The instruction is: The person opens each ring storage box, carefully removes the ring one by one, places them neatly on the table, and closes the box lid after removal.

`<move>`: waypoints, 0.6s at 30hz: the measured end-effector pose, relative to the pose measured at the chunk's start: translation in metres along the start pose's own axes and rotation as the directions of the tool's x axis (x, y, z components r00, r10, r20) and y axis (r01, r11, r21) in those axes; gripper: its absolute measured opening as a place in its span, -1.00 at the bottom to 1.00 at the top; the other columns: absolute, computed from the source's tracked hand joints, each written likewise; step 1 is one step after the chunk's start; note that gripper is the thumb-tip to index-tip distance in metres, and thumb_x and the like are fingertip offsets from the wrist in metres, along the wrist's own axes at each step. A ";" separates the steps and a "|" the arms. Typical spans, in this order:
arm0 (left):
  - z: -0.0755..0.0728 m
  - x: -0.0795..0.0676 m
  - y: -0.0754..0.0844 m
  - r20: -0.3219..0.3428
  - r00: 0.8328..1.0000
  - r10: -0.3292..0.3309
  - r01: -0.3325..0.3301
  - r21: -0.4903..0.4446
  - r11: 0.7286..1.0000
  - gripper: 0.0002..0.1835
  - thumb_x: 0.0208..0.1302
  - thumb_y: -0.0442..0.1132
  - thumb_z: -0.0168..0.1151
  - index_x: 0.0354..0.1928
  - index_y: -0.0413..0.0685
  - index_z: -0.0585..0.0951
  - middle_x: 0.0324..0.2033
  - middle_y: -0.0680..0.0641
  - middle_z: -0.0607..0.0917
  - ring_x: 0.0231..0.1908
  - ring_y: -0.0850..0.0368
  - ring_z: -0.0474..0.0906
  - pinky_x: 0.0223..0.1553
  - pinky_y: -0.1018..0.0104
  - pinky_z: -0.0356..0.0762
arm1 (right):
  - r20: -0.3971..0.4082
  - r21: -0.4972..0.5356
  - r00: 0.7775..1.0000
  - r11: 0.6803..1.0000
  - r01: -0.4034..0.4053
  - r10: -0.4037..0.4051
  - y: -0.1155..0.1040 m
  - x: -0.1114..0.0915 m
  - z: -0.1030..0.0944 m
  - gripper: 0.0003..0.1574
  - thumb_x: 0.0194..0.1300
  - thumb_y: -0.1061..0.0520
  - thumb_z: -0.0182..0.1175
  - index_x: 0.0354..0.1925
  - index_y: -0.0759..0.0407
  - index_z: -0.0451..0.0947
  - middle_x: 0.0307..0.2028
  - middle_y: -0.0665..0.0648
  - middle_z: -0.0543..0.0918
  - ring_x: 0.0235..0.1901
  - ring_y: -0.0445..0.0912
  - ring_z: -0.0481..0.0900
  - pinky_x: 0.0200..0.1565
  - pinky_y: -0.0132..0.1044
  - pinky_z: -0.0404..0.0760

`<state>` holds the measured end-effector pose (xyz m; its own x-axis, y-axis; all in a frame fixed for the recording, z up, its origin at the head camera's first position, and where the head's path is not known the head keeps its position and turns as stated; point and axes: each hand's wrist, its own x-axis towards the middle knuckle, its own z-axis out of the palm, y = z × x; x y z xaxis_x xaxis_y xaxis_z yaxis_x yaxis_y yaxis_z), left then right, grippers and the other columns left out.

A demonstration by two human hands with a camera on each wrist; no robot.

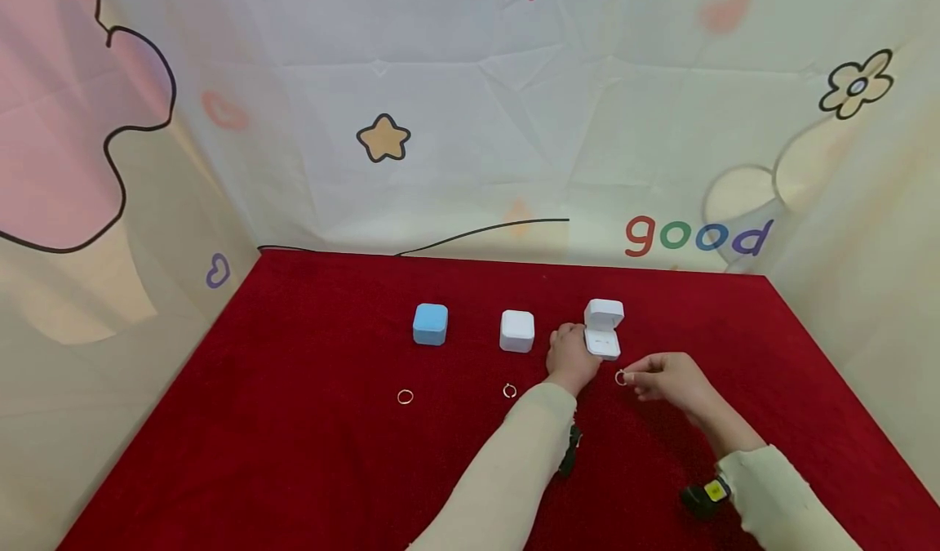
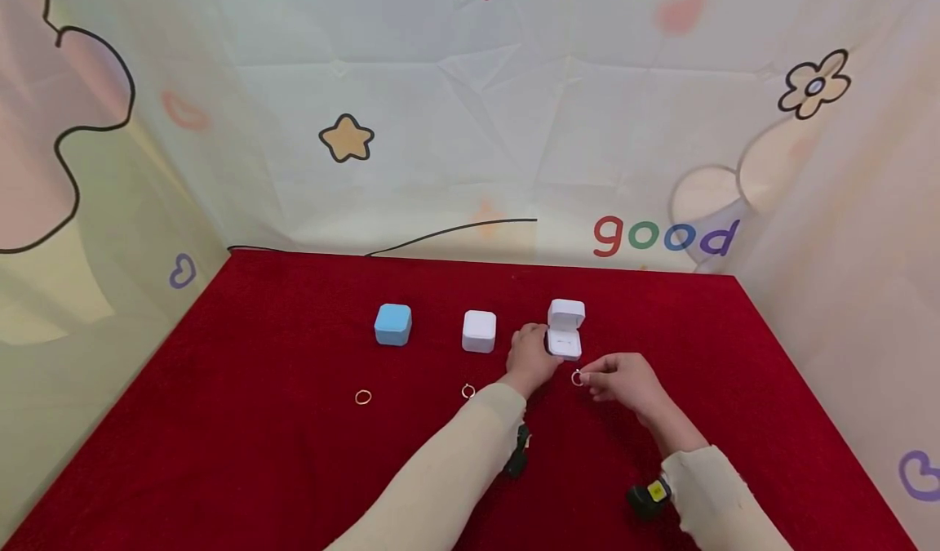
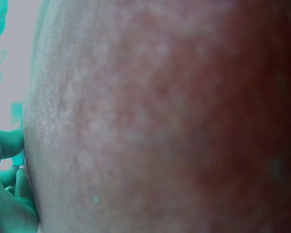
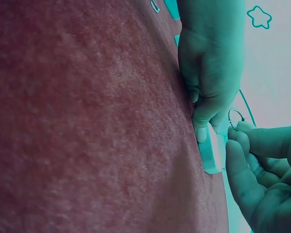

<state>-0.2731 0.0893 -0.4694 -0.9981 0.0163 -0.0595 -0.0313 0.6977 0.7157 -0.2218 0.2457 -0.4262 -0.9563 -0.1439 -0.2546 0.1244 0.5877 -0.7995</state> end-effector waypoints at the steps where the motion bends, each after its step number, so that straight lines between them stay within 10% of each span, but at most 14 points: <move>1: 0.000 0.000 0.000 0.001 1.000 0.002 -0.002 0.002 1.000 -0.50 0.22 -0.20 0.48 0.21 -0.05 0.63 0.19 -0.02 0.61 0.15 0.08 0.50 0.14 0.26 0.61 | 0.002 0.000 1.000 1.000 0.000 0.000 0.001 0.000 0.000 -0.70 0.43 0.25 0.23 -0.07 0.54 0.66 -0.27 0.18 0.81 -0.42 -0.18 0.64 -0.28 -0.33 0.77; 18: 0.002 0.001 0.001 0.008 1.000 -0.012 0.012 0.011 1.000 -0.48 0.22 -0.19 0.48 0.23 -0.05 0.62 0.22 -0.01 0.60 0.16 0.08 0.49 0.16 0.26 0.60 | 0.056 0.038 0.998 0.999 -0.024 0.022 0.009 -0.001 0.009 -0.71 0.41 0.26 0.24 -0.09 0.53 0.67 -0.43 -0.05 0.74 -0.44 -0.25 0.61 -0.31 -0.36 0.74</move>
<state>-0.2741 0.0913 -0.4703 -0.9972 0.0139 -0.0738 -0.0425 0.7056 0.7074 -0.2172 0.2441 -0.4380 -0.9368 -0.1755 -0.3025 0.1575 0.5605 -0.8130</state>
